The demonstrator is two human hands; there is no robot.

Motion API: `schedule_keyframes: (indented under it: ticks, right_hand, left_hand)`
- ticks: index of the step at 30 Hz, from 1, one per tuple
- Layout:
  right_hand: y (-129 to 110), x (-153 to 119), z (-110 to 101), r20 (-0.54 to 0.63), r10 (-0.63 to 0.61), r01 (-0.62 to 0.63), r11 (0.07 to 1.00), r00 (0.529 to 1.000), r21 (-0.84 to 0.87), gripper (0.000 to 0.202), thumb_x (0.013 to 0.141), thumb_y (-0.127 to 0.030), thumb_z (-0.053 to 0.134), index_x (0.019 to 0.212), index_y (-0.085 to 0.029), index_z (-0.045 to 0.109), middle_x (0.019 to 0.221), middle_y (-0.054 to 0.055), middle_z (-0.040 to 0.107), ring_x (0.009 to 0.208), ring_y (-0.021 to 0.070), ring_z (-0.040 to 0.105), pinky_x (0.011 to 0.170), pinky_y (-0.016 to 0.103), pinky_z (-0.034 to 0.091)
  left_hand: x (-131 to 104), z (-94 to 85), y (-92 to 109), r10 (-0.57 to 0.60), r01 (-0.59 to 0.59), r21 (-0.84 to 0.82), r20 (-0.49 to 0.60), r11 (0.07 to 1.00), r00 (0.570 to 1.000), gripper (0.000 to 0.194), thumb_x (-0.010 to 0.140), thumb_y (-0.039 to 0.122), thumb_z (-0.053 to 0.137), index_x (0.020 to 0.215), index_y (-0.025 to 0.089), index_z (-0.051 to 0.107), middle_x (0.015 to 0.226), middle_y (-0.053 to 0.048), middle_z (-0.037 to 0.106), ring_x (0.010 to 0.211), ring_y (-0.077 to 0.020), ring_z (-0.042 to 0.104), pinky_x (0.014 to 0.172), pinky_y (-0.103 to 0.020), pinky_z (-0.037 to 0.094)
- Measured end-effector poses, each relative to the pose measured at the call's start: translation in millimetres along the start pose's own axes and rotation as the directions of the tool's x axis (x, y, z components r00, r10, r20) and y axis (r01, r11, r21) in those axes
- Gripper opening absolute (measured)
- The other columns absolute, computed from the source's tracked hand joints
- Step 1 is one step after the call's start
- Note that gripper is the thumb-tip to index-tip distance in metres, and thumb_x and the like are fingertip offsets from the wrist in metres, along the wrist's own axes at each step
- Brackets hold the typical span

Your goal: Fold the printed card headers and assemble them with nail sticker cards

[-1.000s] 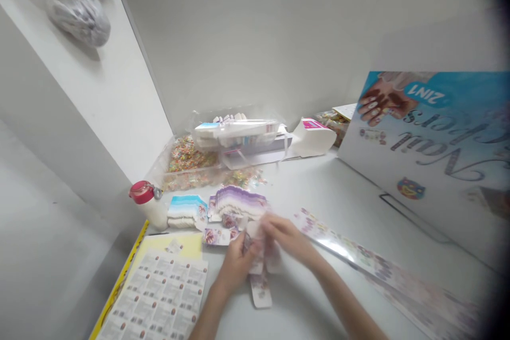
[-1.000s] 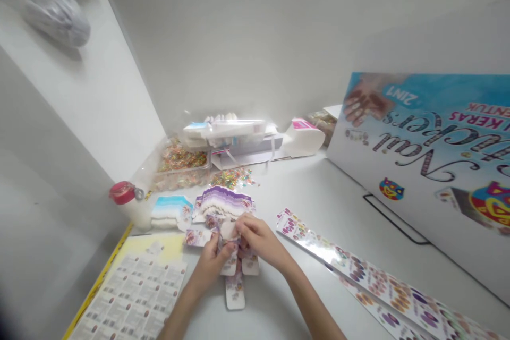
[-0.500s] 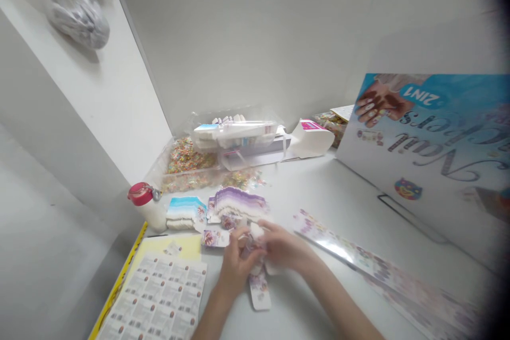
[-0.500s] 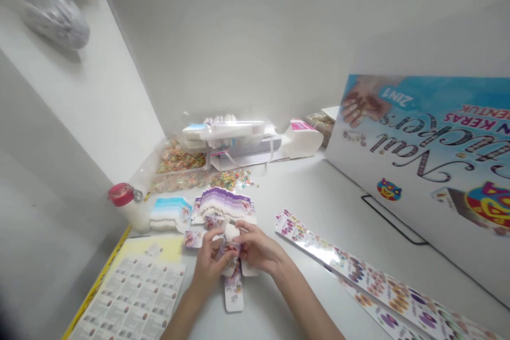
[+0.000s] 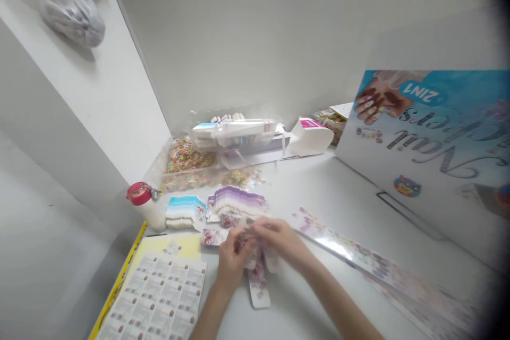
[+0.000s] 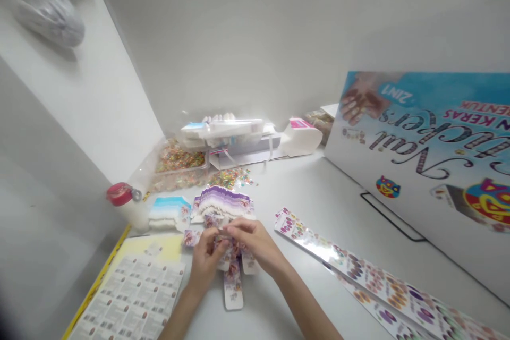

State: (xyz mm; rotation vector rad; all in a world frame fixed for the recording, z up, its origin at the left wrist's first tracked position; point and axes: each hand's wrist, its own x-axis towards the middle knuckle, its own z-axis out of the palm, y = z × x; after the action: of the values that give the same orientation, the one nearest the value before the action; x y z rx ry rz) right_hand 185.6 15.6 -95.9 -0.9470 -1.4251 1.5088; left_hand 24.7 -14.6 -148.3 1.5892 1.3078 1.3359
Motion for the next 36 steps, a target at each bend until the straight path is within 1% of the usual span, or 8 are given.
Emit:
schedule_keyframes:
  ticks: [4, 8, 19, 25, 28, 30, 32, 36]
  right_hand:
    - [-1, -1, 1, -0.059, 0.067, -0.067, 0.998, 0.996, -0.012, 0.024, 0.071, -0.038, 0.07, 0.085, -0.018, 0.07, 0.075, 0.001, 0.065, 0.067, 0.015, 0.056, 0.062, 0.025, 0.043]
    - [0, -1, 2, -0.041, 0.055, -0.055, 0.998, 0.998, 0.004, 0.019, 0.07, -0.034, 0.071, 0.077, -0.017, 0.069, 0.072, 0.001, 0.065, 0.068, 0.0154, 0.057, 0.064, 0.026, 0.044]
    - [1, -2, 1, -0.038, -0.056, 0.052, 0.995, 0.998, -0.09, 0.017, 0.074, -0.032, 0.067, 0.068, -0.017, 0.061, 0.065, -0.001, 0.059, 0.065, 0.0146, 0.055, 0.063, 0.026, 0.043]
    - [4, 1, -7, 0.143, -0.125, 0.155, 0.963, 0.982, -0.222, 0.037, 0.087, -0.045, 0.052, 0.069, -0.016, 0.067, 0.079, 0.003, 0.057, 0.069, 0.0137, 0.055, 0.066, 0.026, 0.044]
    - [13, 7, -18, 0.155, -0.151, 0.196, 0.92, 0.976, -0.338, 0.042, 0.092, -0.047, 0.044, 0.078, -0.018, 0.071, 0.09, 0.005, 0.06, 0.076, 0.0154, 0.058, 0.071, 0.028, 0.046]
    - [28, 14, -29, 0.047, -0.222, 0.215, 0.841, 0.974, -0.497, 0.036, 0.092, -0.044, 0.043, 0.092, -0.021, 0.07, 0.098, 0.006, 0.062, 0.087, 0.0186, 0.059, 0.077, 0.031, 0.047]
    - [47, 20, -40, -0.07, -0.321, 0.194, 0.716, 0.944, -0.671, 0.031, 0.092, -0.039, 0.044, 0.103, -0.023, 0.068, 0.106, 0.008, 0.064, 0.099, 0.0224, 0.057, 0.087, 0.037, 0.044]
    - [78, 29, -55, -0.06, -0.353, 0.187, 0.625, 0.934, -0.758, 0.026, 0.09, -0.034, 0.048, 0.091, -0.023, 0.072, 0.12, 0.008, 0.063, 0.115, 0.0283, 0.049, 0.098, 0.047, 0.035]
  left_hand:
    - [-4, 6.8, -6, -0.008, 0.007, -0.06, -0.014, 0.998, 1.0, 0.032, 0.085, 0.042, 0.057, 0.108, 0.021, 0.051, 0.082, -0.001, 0.062, 0.067, -0.0147, 0.056, 0.063, -0.025, 0.045]
    - [-6, 8.8, -7, -0.041, 0.04, -0.114, -0.005, 0.993, 0.999, 0.038, 0.085, 0.041, 0.057, 0.116, 0.022, 0.046, 0.082, 0.0, 0.059, 0.064, -0.0133, 0.053, 0.06, -0.025, 0.045]
    - [-6, 7.8, -6, 0.024, -0.024, -0.036, 0.004, 0.999, 1.0, 0.026, 0.088, 0.037, 0.054, 0.108, 0.02, 0.053, 0.078, 0.001, 0.057, 0.063, -0.0121, 0.049, 0.059, -0.024, 0.041]
    - [-4, 5.5, -8, 0.057, -0.057, -0.009, -0.052, 0.998, 0.997, 0.02, 0.09, 0.037, 0.05, 0.101, 0.02, 0.052, 0.074, 0.002, 0.055, 0.064, -0.0124, 0.05, 0.059, -0.023, 0.04]
    - [-3, 2.1, -4, 0.079, -0.077, 0.034, -0.049, 0.996, 0.996, 0.018, 0.089, 0.034, 0.051, 0.101, 0.02, 0.054, 0.073, 0.003, 0.055, 0.064, -0.0129, 0.05, 0.06, -0.023, 0.04]
    - [-3, 0.5, 3, 0.099, -0.098, 0.058, -0.013, 0.994, 0.995, 0.016, 0.087, 0.032, 0.055, 0.099, 0.021, 0.057, 0.076, 0.001, 0.058, 0.068, -0.014, 0.053, 0.065, -0.025, 0.042]
    - [-3, -0.3, 11, 0.146, -0.151, 0.12, 0.051, 0.981, 0.988, 0.013, 0.086, 0.029, 0.055, 0.096, 0.02, 0.059, 0.08, -0.001, 0.06, 0.073, -0.0157, 0.055, 0.07, -0.027, 0.043]
    - [-2, 0.4, 26, 0.266, -0.312, 0.315, 0.18, 0.897, 0.947, 0.015, 0.086, 0.023, 0.053, 0.098, 0.019, 0.06, 0.087, -0.006, 0.061, 0.082, -0.0206, 0.056, 0.075, -0.033, 0.046]
